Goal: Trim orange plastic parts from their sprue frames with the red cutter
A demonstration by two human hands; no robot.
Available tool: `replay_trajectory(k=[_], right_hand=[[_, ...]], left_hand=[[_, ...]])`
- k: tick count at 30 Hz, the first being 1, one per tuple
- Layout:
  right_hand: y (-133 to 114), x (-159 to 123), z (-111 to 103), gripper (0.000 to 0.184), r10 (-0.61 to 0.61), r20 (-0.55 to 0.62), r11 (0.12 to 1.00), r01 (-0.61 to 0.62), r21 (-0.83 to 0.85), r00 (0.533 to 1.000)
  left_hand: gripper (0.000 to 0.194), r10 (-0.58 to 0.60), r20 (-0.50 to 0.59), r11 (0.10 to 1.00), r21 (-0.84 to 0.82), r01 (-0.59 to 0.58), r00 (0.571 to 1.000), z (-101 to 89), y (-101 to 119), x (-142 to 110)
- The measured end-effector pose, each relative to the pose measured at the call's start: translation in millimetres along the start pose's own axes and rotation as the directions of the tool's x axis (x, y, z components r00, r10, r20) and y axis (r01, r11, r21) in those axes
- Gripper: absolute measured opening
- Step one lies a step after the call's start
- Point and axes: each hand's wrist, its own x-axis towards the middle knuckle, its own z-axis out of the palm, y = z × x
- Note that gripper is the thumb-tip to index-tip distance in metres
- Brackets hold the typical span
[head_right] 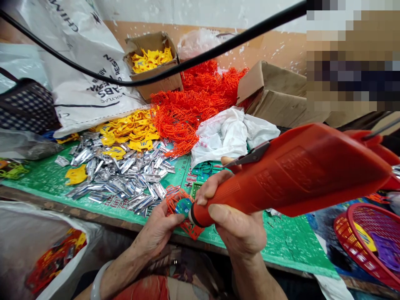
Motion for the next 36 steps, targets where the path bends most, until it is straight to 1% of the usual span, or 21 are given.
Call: replay_trajectory(k=[4, 11, 18, 24, 29, 36], right_hand=[[-0.5, -0.1, 0.1, 0.041, 0.001, 0.001, 1.0, -0.001, 0.014, 1.0], [-0.5, -1.0, -0.3, 0.046, -0.012, -0.016, 1.0, 0.011, -0.018, 1.0], [-2.1, -1.7, -0.6, 0.04, -0.016, -0.012, 1.0, 0.016, -0.026, 1.0], [-2.9, -2.3, 1.7, 0.043, -0.011, -0.013, 1.0, 0.011, -0.019, 1.0], [-2.9, -2.9, 3.4, 0.043, -0.018, -0.029, 0.998, 0.016, -0.067, 0.999], [-4.7, -4.3, 1.9, 0.045, -0.039, -0.016, 0.998, 0.038, -0.058, 0.999]], left_hand=[[0.029, 0.001, -0.018, 1.0, -0.013, -0.001, 1.0, 0.1, -1.6, -0.6], [0.029, -0.041, -0.002, 0.998, -0.053, 0.041, 0.999, 0.9, -1.8, -0.1], [0.029, -0.096, 0.02, 0.989, -0.109, 0.097, 0.995, -0.4, -2.9, -0.2], [0.029, -0.119, 0.062, 0.984, -0.123, 0.126, 0.991, -0.6, -5.4, -1.7], [0.029, -0.138, 0.065, 0.978, -0.15, 0.146, 0.988, 1.4, -5.2, -2.6], [0.024, -0.126, 0.069, 0.974, -0.182, 0.137, 0.99, 2.1, -4.5, -2.2]])
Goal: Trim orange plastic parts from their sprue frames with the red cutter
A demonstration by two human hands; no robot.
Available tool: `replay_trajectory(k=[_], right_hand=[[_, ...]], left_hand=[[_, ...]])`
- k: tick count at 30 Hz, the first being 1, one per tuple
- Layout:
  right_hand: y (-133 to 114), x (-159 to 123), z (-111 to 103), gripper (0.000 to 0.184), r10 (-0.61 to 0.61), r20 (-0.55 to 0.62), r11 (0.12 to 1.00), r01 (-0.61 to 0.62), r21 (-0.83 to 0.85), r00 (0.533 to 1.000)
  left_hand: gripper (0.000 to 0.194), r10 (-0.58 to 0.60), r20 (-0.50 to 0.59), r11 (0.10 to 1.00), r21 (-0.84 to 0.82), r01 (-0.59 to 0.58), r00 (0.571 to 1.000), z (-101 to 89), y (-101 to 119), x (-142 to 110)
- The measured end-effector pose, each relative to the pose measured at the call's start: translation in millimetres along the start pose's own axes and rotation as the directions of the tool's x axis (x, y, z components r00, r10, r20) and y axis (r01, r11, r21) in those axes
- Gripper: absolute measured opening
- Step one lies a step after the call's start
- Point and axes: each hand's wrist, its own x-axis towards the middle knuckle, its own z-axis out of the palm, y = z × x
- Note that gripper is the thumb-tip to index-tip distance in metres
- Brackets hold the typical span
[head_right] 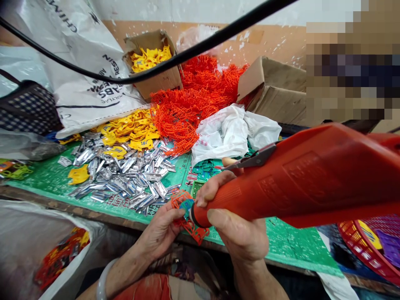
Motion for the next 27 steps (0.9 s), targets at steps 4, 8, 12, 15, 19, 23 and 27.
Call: replay_trajectory(k=[4, 8, 12, 15, 19, 23, 27], right_hand=[[-1, 0, -1, 0.048, -0.003, 0.004, 1.0, 0.004, -0.025, 1.0], [0, -1, -1, 0.045, -0.004, -0.002, 0.998, 0.004, -0.056, 1.0], [2, -3, -4, 0.042, -0.001, 0.034, 0.999, 0.003, -0.038, 0.999], [4, -5, -6, 0.039, 0.003, 0.074, 1.0, -0.001, -0.031, 0.997], [5, -5, -6, 0.038, 0.035, 0.129, 0.999, -0.031, -0.032, 0.991], [7, -6, -6, 0.038, 0.038, 0.139, 0.999, -0.034, -0.037, 0.99], [11, -8, -5, 0.039, 0.033, 0.166, 0.999, -0.027, -0.04, 0.986]], left_hand=[[0.025, -0.008, -0.015, 1.0, 0.001, 0.008, 1.0, 0.0, 0, 0], [0.024, -0.024, -0.049, 1.0, -0.013, 0.023, 0.999, -0.2, 0, -1], [0.029, -0.043, -0.057, 0.999, -0.024, 0.042, 0.997, -1.3, 0, 1], [0.033, -0.054, -0.029, 0.998, -0.026, 0.053, 0.998, -1.3, 1, 2], [0.032, -0.072, -0.015, 0.997, -0.02, 0.071, 0.997, 0.6, 4, 2], [0.029, -0.079, -0.008, 0.996, -0.032, 0.079, 0.997, 2.4, 7, 0], [0.03, -0.083, 0.007, 0.996, -0.036, 0.083, 0.997, 0.6, 8, 0]])
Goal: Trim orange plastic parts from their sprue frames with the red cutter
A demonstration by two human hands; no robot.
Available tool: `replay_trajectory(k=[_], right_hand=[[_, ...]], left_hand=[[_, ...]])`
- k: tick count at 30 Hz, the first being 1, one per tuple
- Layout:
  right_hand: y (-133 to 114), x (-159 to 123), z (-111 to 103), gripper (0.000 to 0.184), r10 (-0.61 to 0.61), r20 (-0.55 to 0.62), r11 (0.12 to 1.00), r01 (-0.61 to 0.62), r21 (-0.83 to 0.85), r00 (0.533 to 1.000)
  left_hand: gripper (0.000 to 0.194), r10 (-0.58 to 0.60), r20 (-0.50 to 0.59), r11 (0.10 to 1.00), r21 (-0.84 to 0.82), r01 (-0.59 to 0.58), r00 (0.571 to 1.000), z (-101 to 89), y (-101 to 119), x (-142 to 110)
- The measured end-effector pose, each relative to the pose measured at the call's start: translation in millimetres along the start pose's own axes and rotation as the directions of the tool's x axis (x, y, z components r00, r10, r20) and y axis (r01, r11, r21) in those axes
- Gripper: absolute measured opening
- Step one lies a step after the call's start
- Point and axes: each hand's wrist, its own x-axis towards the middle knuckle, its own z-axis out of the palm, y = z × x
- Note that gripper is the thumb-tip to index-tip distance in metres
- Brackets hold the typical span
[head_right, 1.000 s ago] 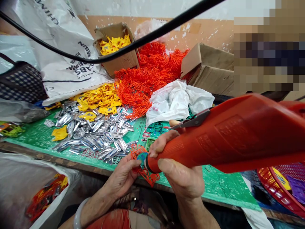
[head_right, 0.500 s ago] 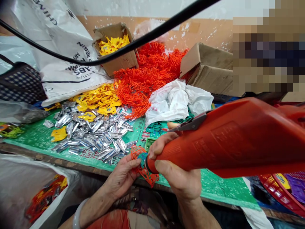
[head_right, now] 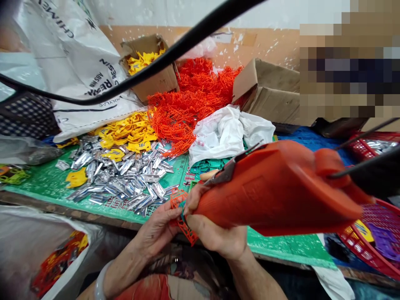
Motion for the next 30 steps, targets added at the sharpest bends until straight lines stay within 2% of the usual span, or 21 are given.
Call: replay_trajectory(k=[6, 11, 14, 17, 20, 22, 26, 30], right_hand=[[1, -1, 4, 0.045, -0.038, -0.004, 0.999, 0.038, 0.018, 0.999], [-12, 6, 9, 0.046, -0.091, -0.09, 0.995, 0.093, 0.019, 0.992], [-18, 13, 10, 0.047, -0.139, -0.165, 0.99, 0.139, -0.015, 0.976], [-17, 19, 4, 0.035, -0.18, -0.256, 0.981, 0.154, -0.119, 0.95], [-9, 23, -9, 0.017, -0.179, -0.344, 0.956, 0.08, -0.283, 0.922], [-3, 25, -21, 0.02, -0.175, -0.391, 0.915, 0.002, -0.403, 0.904], [-2, 30, -40, 0.03, -0.235, -0.422, 0.847, -0.029, -0.532, 0.876], [-14, 36, -45, 0.041, -0.266, -0.409, 0.762, -0.069, -0.644, 0.873]], left_hand=[[0.031, -0.041, 0.058, 0.999, -0.022, 0.042, 0.997, -9.0, 7, 1], [0.029, -0.042, 0.134, 0.998, -0.044, 0.048, 0.99, -15.1, 12, -2], [0.034, -0.035, 0.157, 0.996, -0.073, 0.047, 0.987, -21.2, 11, -6], [0.043, -0.009, 0.146, 0.996, -0.084, 0.021, 0.989, -27.4, 9, -14], [0.044, 0.032, 0.142, 0.999, -0.021, -0.029, 0.989, -31.4, 9, -28], [0.047, 0.049, 0.162, 0.996, 0.066, -0.06, 0.986, -32.6, 10, -39], [0.045, 0.103, 0.119, 0.967, 0.222, -0.127, 0.988, -34.0, 12, -61], [0.042, 0.104, 0.096, 0.969, 0.215, -0.123, 0.99, -37.5, 12, -78]])
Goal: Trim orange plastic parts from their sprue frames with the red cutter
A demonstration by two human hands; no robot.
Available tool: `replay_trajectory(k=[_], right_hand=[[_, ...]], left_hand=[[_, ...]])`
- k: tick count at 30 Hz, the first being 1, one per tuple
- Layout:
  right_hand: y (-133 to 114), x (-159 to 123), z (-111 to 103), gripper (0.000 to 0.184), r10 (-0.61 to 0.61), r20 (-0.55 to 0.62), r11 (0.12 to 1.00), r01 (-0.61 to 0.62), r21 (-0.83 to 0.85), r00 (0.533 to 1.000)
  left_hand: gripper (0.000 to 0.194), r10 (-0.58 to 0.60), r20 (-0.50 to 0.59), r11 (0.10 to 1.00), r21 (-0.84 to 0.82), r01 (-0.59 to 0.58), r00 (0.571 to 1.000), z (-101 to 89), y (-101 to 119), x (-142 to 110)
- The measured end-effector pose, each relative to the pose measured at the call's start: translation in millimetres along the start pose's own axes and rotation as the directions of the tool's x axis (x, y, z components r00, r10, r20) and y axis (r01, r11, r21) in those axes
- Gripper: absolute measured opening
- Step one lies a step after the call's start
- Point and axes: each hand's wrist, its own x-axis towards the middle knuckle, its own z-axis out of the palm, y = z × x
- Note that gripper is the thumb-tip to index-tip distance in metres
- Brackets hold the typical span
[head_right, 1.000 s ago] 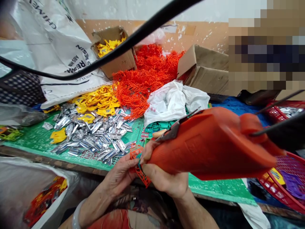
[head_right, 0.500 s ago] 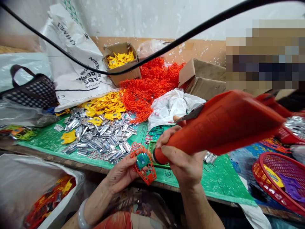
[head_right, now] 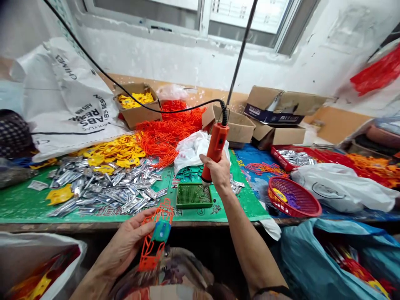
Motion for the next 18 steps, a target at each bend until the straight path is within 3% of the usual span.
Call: replay_trajectory(k=[5, 9, 13, 18], right_hand=[[-10, 3, -14, 0.049, -0.013, 0.088, 0.98, 0.03, -0.197, 0.996], [8, 0, -42, 0.047, 0.057, 0.1, 0.921, -0.014, -0.39, 0.993], [41, -4, -66, 0.033, 0.151, 0.165, 0.787, -0.017, -0.617, 0.975], [77, -9, -65, 0.034, 0.227, 0.326, 0.558, 0.152, -0.816, 0.918]], left_hand=[[0.045, -0.01, -0.042, 0.99, -0.138, 0.004, 0.999, -1.3, 1, -16], [0.038, 0.005, -0.045, 0.984, -0.177, -0.013, 0.999, 2.7, 1, -21], [0.025, 0.011, -0.068, 0.971, -0.237, -0.027, 0.998, 9.4, 0, -16], [0.017, 0.025, -0.051, 0.962, -0.269, -0.038, 0.998, 17.7, -6, -11]])
